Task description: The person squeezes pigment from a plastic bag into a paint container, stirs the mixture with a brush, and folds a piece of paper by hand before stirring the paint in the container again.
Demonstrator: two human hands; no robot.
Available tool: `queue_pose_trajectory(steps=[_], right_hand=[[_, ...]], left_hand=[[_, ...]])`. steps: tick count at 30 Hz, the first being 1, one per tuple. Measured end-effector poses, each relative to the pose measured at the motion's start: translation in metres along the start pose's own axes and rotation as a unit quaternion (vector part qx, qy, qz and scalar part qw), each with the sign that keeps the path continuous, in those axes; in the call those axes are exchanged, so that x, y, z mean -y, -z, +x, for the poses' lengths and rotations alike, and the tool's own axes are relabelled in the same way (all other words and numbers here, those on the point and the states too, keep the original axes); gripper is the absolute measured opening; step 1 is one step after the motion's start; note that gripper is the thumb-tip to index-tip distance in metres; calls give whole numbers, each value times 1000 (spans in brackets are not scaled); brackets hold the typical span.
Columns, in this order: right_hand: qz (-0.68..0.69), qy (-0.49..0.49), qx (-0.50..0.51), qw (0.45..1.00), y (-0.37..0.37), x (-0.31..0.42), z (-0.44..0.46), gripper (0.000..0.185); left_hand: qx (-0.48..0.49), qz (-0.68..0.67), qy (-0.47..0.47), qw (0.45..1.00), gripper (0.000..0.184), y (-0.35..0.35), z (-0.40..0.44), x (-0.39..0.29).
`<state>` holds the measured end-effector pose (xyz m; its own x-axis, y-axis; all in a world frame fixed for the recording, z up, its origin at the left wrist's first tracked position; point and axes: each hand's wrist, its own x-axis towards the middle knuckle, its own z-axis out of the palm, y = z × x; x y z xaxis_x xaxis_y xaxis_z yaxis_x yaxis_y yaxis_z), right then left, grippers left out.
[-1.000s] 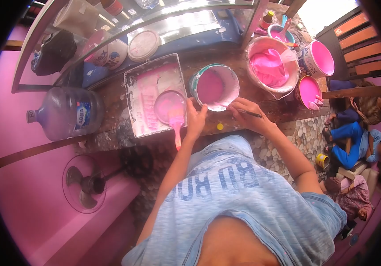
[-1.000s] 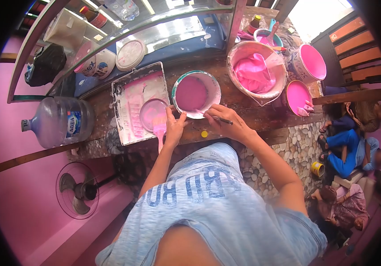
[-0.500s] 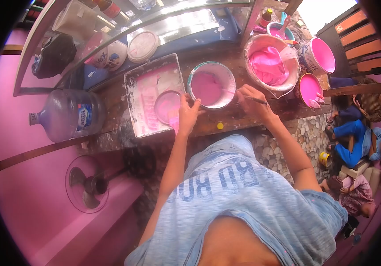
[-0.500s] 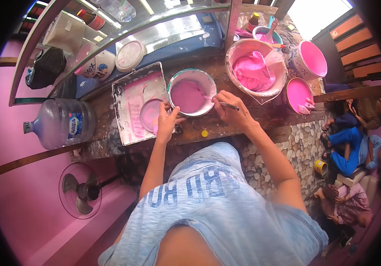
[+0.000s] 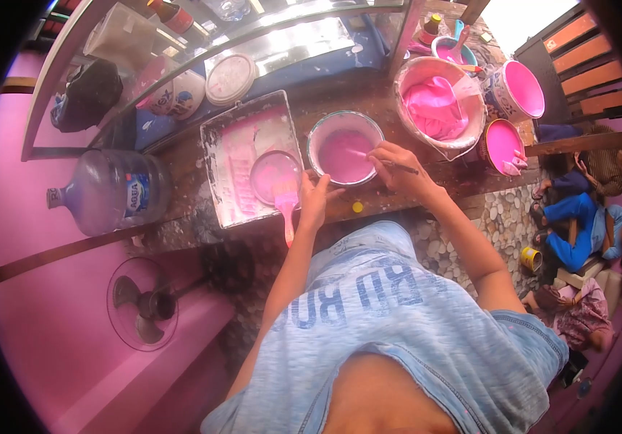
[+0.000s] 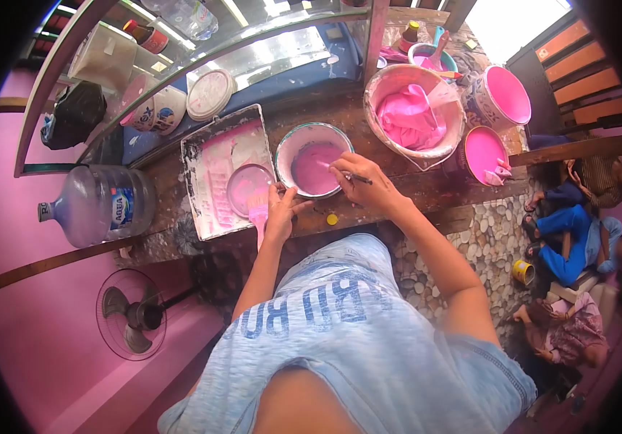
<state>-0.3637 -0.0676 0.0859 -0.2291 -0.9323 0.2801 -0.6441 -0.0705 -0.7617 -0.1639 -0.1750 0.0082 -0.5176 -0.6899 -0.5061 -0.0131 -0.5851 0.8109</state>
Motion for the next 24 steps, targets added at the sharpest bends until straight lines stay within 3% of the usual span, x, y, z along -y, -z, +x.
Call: queue_pose_trajectory(steps=[2, 10, 24], right_hand=[[30, -10, 59, 998, 0, 10, -2, 10], [-16, 27, -23, 999, 8, 8, 13, 9], [-8, 31, 8, 999, 10, 17, 3, 10]], left_hand=[[-9, -19, -26, 999, 35, 0, -4, -8], [13, 9, -37, 999, 36, -11, 1, -4], [14, 18, -60, 998, 31, -12, -9, -2]])
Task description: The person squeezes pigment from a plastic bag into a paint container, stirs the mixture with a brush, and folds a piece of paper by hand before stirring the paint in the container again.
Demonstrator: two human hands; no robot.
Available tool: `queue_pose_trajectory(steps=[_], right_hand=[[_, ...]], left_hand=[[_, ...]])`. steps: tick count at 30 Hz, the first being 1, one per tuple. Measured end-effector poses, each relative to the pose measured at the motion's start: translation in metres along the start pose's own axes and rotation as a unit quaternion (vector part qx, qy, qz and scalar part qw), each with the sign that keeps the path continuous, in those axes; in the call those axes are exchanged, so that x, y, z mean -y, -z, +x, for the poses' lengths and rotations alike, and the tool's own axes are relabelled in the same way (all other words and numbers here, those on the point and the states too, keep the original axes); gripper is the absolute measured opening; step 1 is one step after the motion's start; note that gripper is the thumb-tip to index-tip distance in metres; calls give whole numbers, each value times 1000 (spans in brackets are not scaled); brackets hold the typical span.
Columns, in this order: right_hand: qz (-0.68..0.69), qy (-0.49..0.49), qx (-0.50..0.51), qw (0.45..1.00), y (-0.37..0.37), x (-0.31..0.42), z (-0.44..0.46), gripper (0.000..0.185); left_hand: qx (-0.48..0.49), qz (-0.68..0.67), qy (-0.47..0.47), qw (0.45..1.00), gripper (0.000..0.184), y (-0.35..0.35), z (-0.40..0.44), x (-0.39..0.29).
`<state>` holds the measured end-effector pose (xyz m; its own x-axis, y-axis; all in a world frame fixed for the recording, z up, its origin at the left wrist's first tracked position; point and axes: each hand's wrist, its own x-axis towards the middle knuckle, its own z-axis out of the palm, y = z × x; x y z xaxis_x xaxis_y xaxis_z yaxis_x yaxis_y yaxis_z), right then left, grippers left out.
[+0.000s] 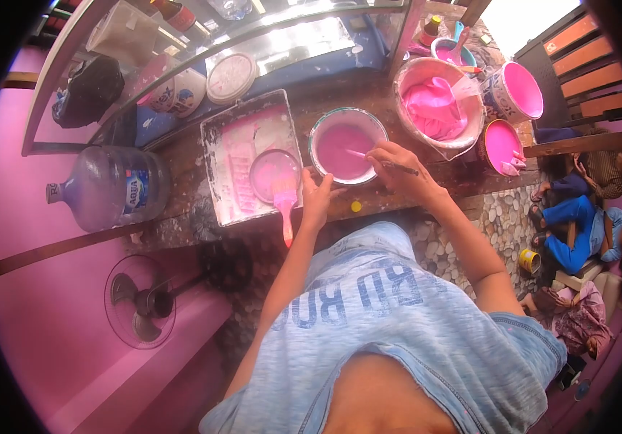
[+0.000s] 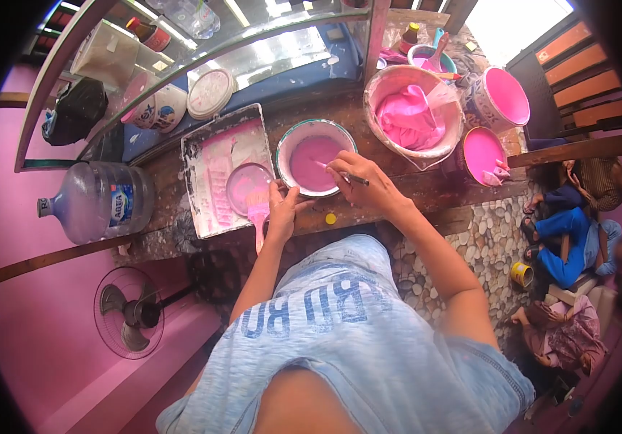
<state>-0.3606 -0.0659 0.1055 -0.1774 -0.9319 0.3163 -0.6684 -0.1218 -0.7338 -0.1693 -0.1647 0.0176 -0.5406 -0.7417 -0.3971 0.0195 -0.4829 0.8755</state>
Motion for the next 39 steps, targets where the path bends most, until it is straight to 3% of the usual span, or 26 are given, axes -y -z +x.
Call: queue_pose_trajectory(steps=[10, 14, 19, 21, 24, 33, 36, 39], right_hand=[[-15, 0, -22, 1000, 14, 9, -5, 9], [-6, -19, -37, 999, 17, 15, -3, 9], [-5, -15, -69, 997, 14, 11, -4, 12], [0, -12, -60, 998, 12, 13, -6, 15], [-4, -18, -46, 999, 10, 15, -10, 17], [-43, -10, -22, 999, 11, 11, -14, 17], [-16, -17, -22, 999, 5, 2, -18, 21], [-7, -22, 2, 1000, -1, -3, -20, 24]], left_hand=[[8, 49, -12, 999, 33, 2, -15, 1], [10, -12, -2, 1000, 33, 3, -1, 2], [12, 42, -11, 999, 34, 12, -12, 0], [-3, 104, -2, 995, 34, 16, -20, 6], [8, 13, -3, 1000, 35, 15, -16, 8], [12, 76, -26, 997, 35, 18, -15, 17], [14, 1, -12, 1000, 35, 8, -12, 5], [3, 70, -51, 996, 36, 11, -7, 16]])
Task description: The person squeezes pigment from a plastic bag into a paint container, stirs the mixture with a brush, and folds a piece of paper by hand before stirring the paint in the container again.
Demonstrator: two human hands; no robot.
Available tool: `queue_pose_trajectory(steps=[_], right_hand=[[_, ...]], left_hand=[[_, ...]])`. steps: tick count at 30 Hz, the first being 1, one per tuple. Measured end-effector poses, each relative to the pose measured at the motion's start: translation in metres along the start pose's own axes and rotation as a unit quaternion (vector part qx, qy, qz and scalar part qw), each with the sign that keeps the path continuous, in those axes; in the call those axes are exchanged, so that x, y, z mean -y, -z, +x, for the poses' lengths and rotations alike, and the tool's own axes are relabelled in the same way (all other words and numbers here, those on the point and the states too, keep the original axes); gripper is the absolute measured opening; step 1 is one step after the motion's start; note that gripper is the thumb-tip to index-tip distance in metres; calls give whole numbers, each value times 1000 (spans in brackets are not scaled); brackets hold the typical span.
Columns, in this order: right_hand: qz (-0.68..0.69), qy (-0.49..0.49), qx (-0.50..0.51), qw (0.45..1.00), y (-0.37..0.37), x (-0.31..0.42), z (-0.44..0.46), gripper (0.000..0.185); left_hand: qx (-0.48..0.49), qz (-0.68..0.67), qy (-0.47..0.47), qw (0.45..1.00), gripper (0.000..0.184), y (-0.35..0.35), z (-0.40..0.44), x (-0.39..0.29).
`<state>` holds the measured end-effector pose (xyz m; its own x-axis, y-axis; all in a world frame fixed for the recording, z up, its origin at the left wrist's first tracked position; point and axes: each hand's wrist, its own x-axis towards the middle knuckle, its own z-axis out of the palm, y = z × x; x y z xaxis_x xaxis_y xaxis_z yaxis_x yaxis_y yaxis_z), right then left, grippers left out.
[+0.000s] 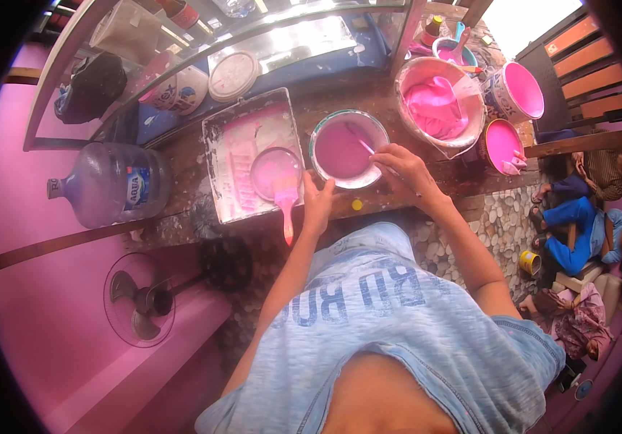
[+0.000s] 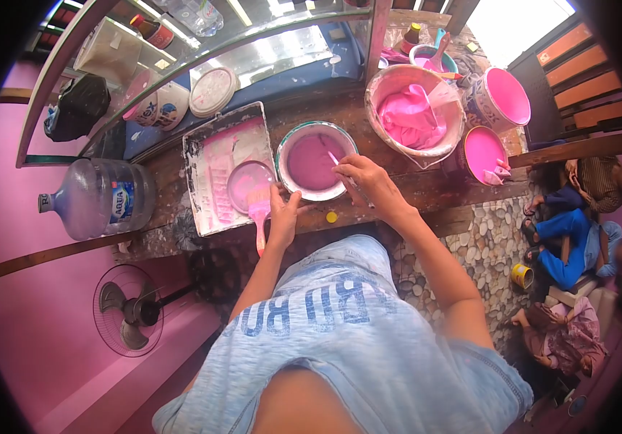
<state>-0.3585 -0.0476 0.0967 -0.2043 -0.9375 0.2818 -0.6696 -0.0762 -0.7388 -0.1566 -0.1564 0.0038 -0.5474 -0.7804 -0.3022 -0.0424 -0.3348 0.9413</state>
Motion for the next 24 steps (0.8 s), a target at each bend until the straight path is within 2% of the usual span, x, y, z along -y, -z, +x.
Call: queue_pose_trajectory(steps=[3, 6, 9, 12, 13, 14, 18, 21, 24], right_hand=[[16, 4, 35, 999, -1, 7, -4, 26], [57, 15, 70, 996, 1, 19, -12, 23], [47, 30, 79, 995, 1, 22, -16, 20], [22, -6, 35, 999, 12, 13, -11, 15], [10, -29, 18, 999, 17, 14, -8, 14], [-27, -13, 1, 1000, 20, 9, -5, 14], [-5, -1, -59, 998, 5, -4, -2, 14], [24, 4, -32, 999, -8, 4, -6, 16], [70, 22, 14, 997, -19, 12, -16, 21]], left_hand=[[-19, -25, 53, 998, 40, -1, -16, -8], [-24, -84, 47, 995, 38, 4, -11, -9], [-23, -75, 24, 997, 38, 2, -9, -13], [-25, 5, 60, 998, 43, 5, -16, -8], [-25, -14, 59, 998, 42, 6, -15, -5], [-24, -34, 57, 998, 42, 7, -13, -1], [-19, -67, 38, 997, 41, 8, -2, 8], [-19, -40, 41, 998, 31, 4, -9, 1], [-10, -62, 61, 996, 30, 15, -12, -7]])
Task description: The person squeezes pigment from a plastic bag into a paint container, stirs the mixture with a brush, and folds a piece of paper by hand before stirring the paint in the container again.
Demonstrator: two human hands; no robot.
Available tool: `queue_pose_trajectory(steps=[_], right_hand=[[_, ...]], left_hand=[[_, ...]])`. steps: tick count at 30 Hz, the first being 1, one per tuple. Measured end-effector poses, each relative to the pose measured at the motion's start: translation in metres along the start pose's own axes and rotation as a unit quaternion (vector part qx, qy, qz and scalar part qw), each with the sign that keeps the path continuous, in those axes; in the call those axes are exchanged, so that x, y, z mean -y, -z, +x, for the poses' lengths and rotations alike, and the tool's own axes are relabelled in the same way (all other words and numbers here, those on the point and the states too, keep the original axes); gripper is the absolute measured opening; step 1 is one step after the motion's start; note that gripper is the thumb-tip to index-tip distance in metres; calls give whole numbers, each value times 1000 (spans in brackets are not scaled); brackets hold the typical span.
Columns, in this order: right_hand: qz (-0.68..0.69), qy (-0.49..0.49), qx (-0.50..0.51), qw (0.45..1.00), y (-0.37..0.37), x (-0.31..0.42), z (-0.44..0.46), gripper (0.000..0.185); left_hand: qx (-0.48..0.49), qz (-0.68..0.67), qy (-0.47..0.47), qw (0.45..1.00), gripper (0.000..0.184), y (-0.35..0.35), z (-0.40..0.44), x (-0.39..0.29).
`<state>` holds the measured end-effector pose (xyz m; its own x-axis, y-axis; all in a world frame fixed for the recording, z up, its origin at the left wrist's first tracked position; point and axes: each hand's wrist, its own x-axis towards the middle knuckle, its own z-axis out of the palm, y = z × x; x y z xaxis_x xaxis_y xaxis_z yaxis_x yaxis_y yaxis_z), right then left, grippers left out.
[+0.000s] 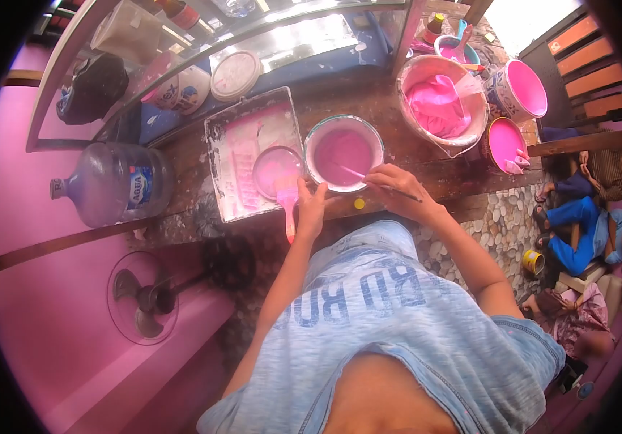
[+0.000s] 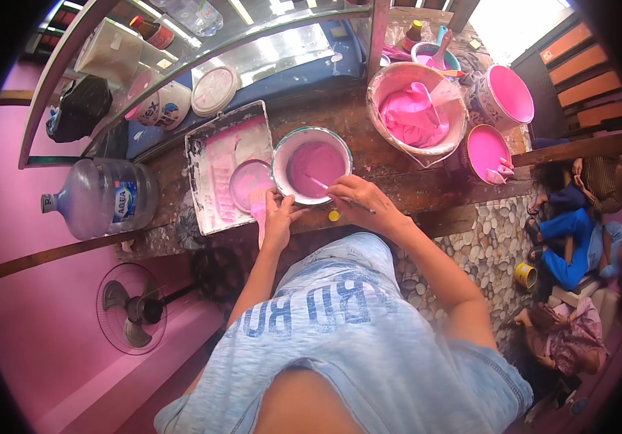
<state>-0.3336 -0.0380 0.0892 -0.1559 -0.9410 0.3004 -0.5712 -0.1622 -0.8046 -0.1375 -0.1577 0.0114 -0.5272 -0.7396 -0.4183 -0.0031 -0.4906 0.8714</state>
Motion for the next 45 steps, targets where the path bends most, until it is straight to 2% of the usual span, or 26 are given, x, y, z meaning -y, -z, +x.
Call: queue_pose_trajectory(steps=[2, 6, 10, 13, 18, 21, 24, 27, 29, 34, 38, 41, 42, 44, 45], right_hand=[[20, 24, 27, 999, -3, 2, -1, 24], [-2, 41, -4, 999, 1, -12, 11, 24], [-76, 1, -58, 995, 22, -19, 18, 11], [-93, -28, -40, 994, 27, -21, 7, 9], [-30, -13, -16, 999, 14, -11, 9, 9], [-84, 9, -42, 996, 21, -9, 18, 6], [-129, -29, -51, 990, 32, -12, 16, 6], [-142, 5, -27, 989, 27, -11, 13, 5], [-81, -14, -5, 997, 18, -8, 11, 5], [-33, -51, -45, 997, 23, -4, 22, 5], [-151, -5, -72, 986, 27, -10, 20, 7], [-142, 20, -46, 989, 19, -11, 12, 6], [-98, -14, -42, 994, 17, -4, 12, 5], [-44, -21, -50, 998, 10, -6, 15, 4], [-16, -24, -53, 998, 8, -7, 16, 3]], left_hand=[[-6, -15, 9, 1000, 35, -3, 0, -6], [8, 3, 4, 1000, 36, -9, -2, -8], [7, -6, 32, 999, 36, -7, -1, -13], [-18, -41, 10, 999, 37, -6, 1, -8], [5, 19, 12, 1000, 35, -17, -3, 5], [9, 15, -17, 1000, 35, -4, 9, 22], [3, -17, -27, 999, 39, -5, 6, 13], [4, 92, -34, 995, 40, -8, 0, 3], [18, 88, -27, 996, 40, -12, -4, -2], [4, 63, -26, 998, 40, -3, 3, 8], [1, 75, -43, 996, 39, -2, -1, 7], [-16, 72, -40, 996, 38, -10, -4, 5], [-26, 62, -34, 997, 37, -15, -7, 1], [-10, 166, -14, 986, 36, -25, -14, -9], [1, 145, -3, 989, 36, -25, -15, -6]])
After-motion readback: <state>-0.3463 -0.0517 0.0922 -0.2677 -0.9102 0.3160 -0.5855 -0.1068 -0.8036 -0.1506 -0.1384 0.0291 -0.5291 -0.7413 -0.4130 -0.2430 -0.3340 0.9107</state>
